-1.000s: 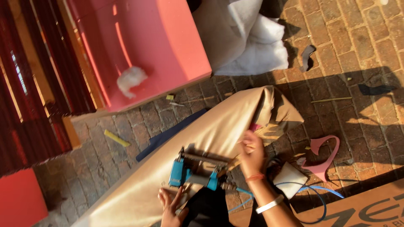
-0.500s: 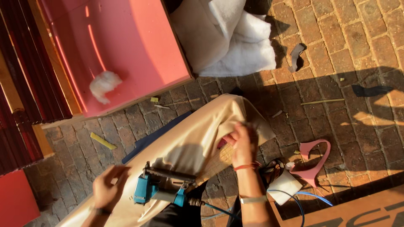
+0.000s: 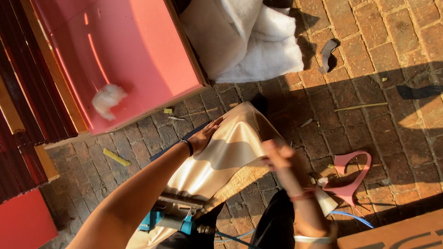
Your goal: The person stretches a beige vinyl fabric over a long foam-padded wooden panel and drives staples into it with a pneumatic nail gun, working along the edge. They then lift the covered panel, carry it across the workshop, and set it near other upholstered furniture frames.
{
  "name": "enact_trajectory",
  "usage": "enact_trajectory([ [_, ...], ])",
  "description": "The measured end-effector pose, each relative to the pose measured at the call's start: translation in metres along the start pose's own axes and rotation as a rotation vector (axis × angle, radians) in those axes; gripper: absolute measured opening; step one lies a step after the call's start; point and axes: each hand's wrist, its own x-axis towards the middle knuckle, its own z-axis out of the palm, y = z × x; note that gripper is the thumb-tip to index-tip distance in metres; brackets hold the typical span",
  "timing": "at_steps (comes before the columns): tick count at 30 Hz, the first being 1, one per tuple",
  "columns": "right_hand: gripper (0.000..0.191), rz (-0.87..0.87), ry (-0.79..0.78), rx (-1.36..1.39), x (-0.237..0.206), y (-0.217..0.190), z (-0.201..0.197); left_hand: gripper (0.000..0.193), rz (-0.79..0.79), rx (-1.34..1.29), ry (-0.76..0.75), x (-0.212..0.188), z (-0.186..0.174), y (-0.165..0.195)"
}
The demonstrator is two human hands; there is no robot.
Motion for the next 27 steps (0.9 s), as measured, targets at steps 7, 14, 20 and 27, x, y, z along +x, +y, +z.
enact_trajectory([
  [7, 0.031, -0.047, 0.359, 0.356, 0.025, -0.013, 0.075, 0.069, 0.347, 0.051, 0.083, 0.037, 0.027, 0.03],
  [14, 0.018, -0.05, 0.516, 1.02, 0.009, -0.02, 0.054, 0.044, 0.677, -0.201, -0.153, 0.068, 0.019, 0.042],
  [20, 0.014, -0.003, 0.57, 1.046, 0.016, 0.02, 0.049, 0.022, 0.79, -0.027, -0.345, 0.106, 0.008, 0.047],
  [27, 0.018, 0.172, 0.391, 0.486, 0.021, 0.056, 0.008, 0.019, 1.035, 0.23, -0.141, 0.112, 0.023, 0.067],
])
